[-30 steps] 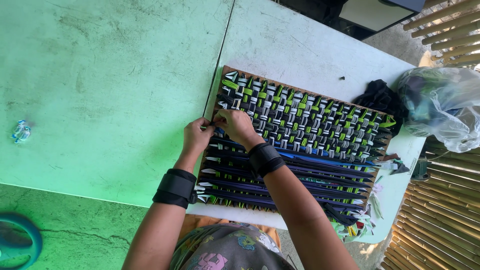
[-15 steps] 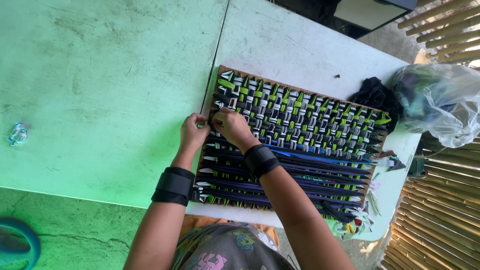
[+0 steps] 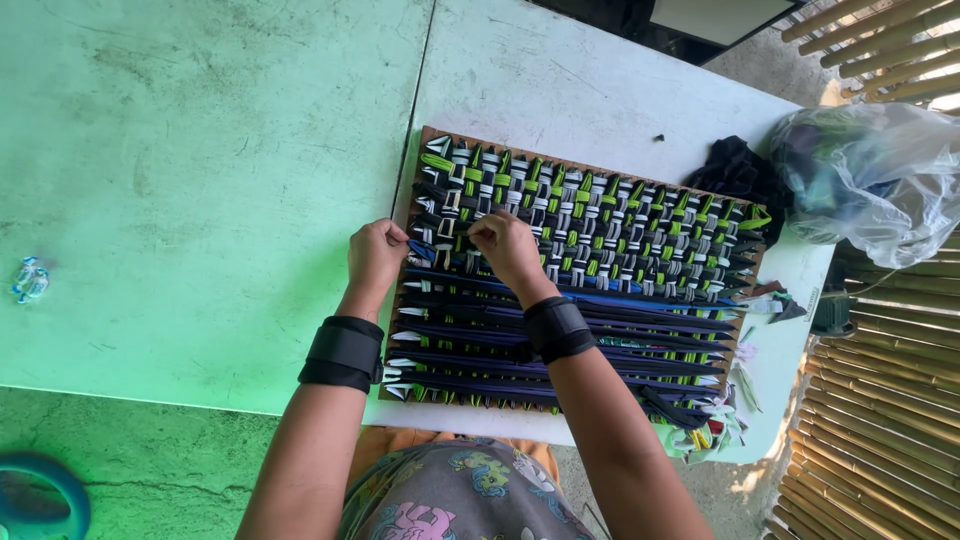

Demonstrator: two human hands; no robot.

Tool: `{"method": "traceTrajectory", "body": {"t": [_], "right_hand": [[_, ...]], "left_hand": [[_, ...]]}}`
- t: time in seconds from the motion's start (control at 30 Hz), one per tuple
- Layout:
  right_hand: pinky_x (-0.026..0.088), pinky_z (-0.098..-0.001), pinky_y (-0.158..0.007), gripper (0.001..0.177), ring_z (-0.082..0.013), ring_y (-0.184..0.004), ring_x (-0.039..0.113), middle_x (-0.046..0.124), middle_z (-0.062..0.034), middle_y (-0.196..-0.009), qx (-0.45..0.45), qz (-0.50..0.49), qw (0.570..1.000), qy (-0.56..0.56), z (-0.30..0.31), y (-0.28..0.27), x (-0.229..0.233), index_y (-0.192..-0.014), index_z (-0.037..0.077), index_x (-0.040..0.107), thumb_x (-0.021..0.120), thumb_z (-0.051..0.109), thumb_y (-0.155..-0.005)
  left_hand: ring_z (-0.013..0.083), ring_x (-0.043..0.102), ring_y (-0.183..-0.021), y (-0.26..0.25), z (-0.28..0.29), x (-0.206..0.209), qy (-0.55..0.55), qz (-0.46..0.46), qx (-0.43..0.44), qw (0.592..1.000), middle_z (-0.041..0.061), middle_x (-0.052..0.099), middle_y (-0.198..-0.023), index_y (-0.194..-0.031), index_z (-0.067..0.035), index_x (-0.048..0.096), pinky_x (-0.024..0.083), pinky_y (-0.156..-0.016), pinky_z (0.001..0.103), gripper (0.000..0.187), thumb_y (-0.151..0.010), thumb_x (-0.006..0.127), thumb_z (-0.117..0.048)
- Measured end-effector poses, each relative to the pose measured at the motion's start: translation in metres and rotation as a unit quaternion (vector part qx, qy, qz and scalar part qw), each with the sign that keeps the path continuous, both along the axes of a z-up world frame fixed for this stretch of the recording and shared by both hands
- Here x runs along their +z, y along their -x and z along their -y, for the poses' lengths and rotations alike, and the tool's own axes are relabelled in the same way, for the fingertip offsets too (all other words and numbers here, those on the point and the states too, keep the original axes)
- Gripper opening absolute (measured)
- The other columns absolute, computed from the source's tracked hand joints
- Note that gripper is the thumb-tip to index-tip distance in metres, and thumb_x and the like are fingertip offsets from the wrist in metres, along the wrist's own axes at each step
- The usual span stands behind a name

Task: Weaving a rug using colorful strips of material on a wooden frame.

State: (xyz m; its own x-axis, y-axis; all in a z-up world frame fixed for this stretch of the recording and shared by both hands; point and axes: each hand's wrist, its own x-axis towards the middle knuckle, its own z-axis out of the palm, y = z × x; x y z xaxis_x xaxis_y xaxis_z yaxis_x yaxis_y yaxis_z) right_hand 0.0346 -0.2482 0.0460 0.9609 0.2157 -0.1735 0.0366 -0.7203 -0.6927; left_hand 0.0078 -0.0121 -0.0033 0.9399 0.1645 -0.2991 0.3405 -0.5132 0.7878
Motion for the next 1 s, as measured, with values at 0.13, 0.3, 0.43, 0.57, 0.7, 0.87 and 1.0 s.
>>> {"method": "traceTrajectory", "body": {"t": [0.13, 0.3, 0.43, 0.57, 0.7, 0.87, 1.0], "right_hand": [[0.061, -0.0336, -0.077, 0.008, -0.0189, -0.082, 0.067, 0.069, -0.0027, -0.091, 0.053, 0.075, 0.994, 0.055, -0.006, 0.004, -0.009, -0.096, 0.016, 0.081, 0.077, 0.017, -0.089], [0.055, -0.0429, -0.077, 0.019, -0.0305, -0.096, 0.059, 0.061, -0.003, -0.097, 0.082, 0.053, 0.979, 0.179, -0.032, 0.011, 0.001, -0.104, 0.021, 0.079, 0.074, 0.029, -0.087], [0.055, -0.0428, -0.078, 0.017, -0.0311, -0.095, 0.061, 0.058, -0.0034, -0.097, 0.089, 0.055, 0.975, 0.198, -0.033, 0.003, 0.005, -0.102, 0.023, 0.08, 0.078, 0.03, -0.087], [0.055, -0.0427, -0.074, 0.022, -0.028, -0.095, 0.065, 0.058, -0.0026, -0.098, 0.103, 0.051, 0.982, 0.148, -0.031, -0.002, 0.01, -0.093, 0.018, 0.076, 0.084, 0.029, -0.075], [0.055, -0.0445, -0.068, 0.016, -0.0287, -0.084, 0.068, 0.06, -0.0028, -0.098, 0.134, 0.046, 0.979, 0.148, -0.032, -0.01, 0.003, -0.088, 0.015, 0.071, 0.082, 0.024, -0.082], [0.055, -0.0446, -0.066, 0.017, -0.0303, -0.083, 0.069, 0.062, -0.0026, -0.1, 0.077, 0.037, 0.99, 0.114, -0.034, -0.013, -0.009, -0.087, 0.013, 0.068, 0.081, 0.023, -0.084], [0.057, -0.044, -0.068, 0.045, -0.0322, -0.084, 0.07, 0.061, -0.0057, -0.105, 0.092, 0.003, 0.992, 0.091, -0.036, -0.022, 0.022, -0.104, 0.011, 0.058, 0.087, 0.028, -0.073]], "left_hand": [[0.0227, 0.067, -0.077, 0.0, 0.009, 0.0, -0.048, 0.082, -0.018, 0.995, 0.009, 0.068, -0.09, -0.091, -0.003, 0.068, 0.055, -0.068, 0.037, 0.024, -0.07, 0.08, -0.002], [0.0238, 0.069, -0.081, 0.01, 0.022, 0.026, -0.063, 0.023, -0.032, 0.997, 0.005, 0.063, -0.098, -0.093, -0.009, 0.066, 0.058, -0.073, 0.038, 0.031, -0.072, 0.088, -0.014], [0.0294, 0.067, -0.088, 0.007, 0.029, 0.03, -0.126, 0.014, -0.042, 0.991, 0.007, 0.062, -0.103, -0.093, -0.008, 0.063, 0.056, -0.073, 0.043, 0.041, -0.07, 0.094, -0.021], [0.0303, 0.069, -0.093, 0.003, 0.041, 0.022, -0.186, -0.006, -0.035, 0.982, 0.006, 0.063, -0.105, -0.097, -0.008, 0.061, 0.056, -0.074, 0.045, 0.046, -0.067, 0.094, -0.019], [0.0342, 0.068, -0.097, -0.004, 0.044, 0.027, -0.205, -0.031, -0.028, 0.978, 0.011, 0.063, -0.108, -0.101, -0.007, 0.059, 0.057, -0.077, 0.045, 0.052, -0.067, 0.095, -0.021], [0.0319, 0.069, -0.097, -0.006, 0.04, 0.026, -0.186, -0.048, -0.045, 0.98, 0.01, 0.065, -0.108, -0.103, -0.008, 0.06, 0.058, -0.079, 0.045, 0.052, -0.067, 0.095, -0.02], [0.0286, 0.07, -0.096, -0.009, 0.038, 0.019, -0.181, -0.078, -0.068, 0.978, 0.011, 0.064, -0.109, -0.104, -0.007, 0.06, 0.059, -0.079, 0.041, 0.056, -0.063, 0.096, -0.022]]}}
